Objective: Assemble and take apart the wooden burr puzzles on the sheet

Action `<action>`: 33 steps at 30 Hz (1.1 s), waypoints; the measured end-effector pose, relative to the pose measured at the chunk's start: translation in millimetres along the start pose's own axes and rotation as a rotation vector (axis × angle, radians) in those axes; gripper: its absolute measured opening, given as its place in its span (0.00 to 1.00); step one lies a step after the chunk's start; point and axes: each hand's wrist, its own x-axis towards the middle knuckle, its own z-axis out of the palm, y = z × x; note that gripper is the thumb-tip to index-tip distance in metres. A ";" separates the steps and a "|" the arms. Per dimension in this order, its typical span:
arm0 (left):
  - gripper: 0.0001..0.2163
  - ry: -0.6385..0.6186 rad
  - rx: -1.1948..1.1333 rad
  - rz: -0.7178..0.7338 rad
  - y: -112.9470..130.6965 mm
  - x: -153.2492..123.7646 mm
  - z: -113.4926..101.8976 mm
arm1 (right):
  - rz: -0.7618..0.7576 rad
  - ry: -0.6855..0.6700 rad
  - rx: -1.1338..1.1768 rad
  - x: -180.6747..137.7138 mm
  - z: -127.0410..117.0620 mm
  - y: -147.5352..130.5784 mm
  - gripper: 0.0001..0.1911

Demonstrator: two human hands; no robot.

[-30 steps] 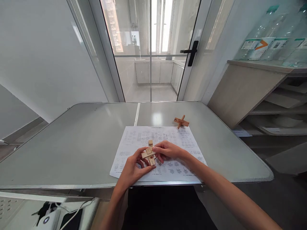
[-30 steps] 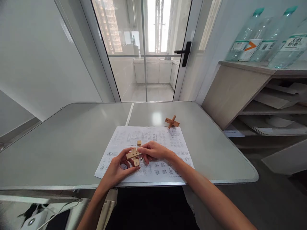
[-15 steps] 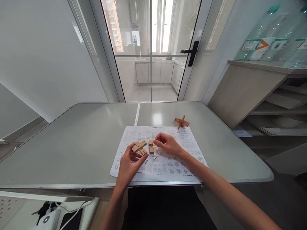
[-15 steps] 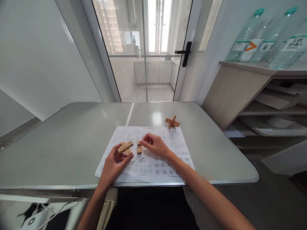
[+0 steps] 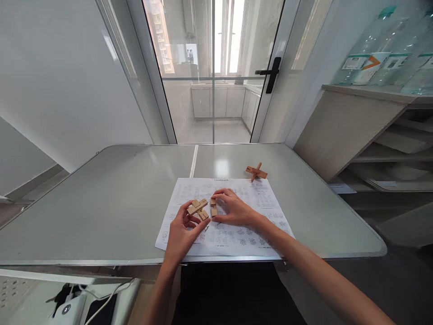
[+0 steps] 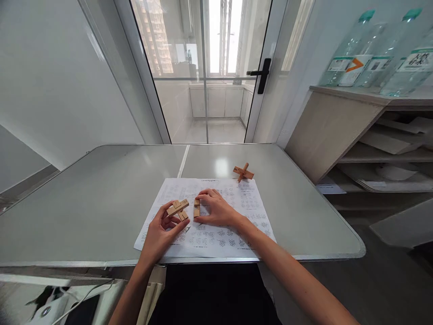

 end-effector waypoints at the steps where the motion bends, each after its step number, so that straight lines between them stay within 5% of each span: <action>1: 0.32 -0.002 0.000 -0.003 -0.1 -0.2 -0.2 | 0.019 -0.003 0.042 0.5 -0.9 -1.0 0.34; 9: 0.34 -0.038 0.006 0.035 -1.2 -1.2 -3.0 | 0.271 -0.213 0.733 3.2 -12.1 -8.6 0.31; 13: 0.35 -0.070 0.030 0.032 1.6 -3.0 -2.9 | 0.254 -0.313 0.896 1.6 -13.4 -9.7 0.28; 33: 0.31 -0.171 0.066 0.094 7.3 -5.1 1.0 | 0.270 -0.350 0.937 2.1 -9.6 -12.3 0.32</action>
